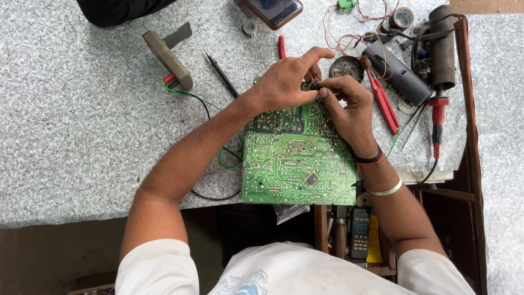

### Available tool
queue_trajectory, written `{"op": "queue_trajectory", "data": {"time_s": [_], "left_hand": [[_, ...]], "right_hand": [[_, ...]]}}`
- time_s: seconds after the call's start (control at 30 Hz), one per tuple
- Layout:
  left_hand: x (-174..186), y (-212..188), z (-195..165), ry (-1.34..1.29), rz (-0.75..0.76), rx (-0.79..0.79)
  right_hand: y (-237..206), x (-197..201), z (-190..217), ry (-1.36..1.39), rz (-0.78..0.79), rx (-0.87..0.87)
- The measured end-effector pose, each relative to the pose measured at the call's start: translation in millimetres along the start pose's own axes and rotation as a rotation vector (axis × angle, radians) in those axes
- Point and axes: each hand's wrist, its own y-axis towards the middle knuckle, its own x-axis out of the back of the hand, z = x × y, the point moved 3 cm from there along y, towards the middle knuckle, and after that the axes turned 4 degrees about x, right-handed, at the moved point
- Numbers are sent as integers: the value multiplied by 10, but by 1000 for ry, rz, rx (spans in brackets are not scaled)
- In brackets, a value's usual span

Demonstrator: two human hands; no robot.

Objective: The person works on a green circuit board at a repair bench, holding the board steady while using a soldering iron on its components. They pick up and position small electronic parts, press them onto the board, and touch the soldering iron to the joints, occasionally reaching across the cluttered workbench.

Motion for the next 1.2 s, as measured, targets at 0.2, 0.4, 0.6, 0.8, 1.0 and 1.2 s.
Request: {"op": "queue_trajectory", "data": {"time_s": [0.2,0.4,0.6,0.8,1.0,1.2], "left_hand": [[-2,8,3,17,-7,0],[-6,10,11,14,-6,20],[-15,25,17,29,-29,-15],[18,34,-39,-12,-14,-14],[55,27,-104,-35,25,30],[100,20,-154,-73,5,57]], "right_hand": [[6,4,6,-11,5,7],[11,8,7,-20,3,5],[-16,17,-26,-39,-10,10],[-36,25,-128,66,-57,-60],[-30,57,-195,225,-112,-145],[-27,43,-174,206,-79,-84]]}}
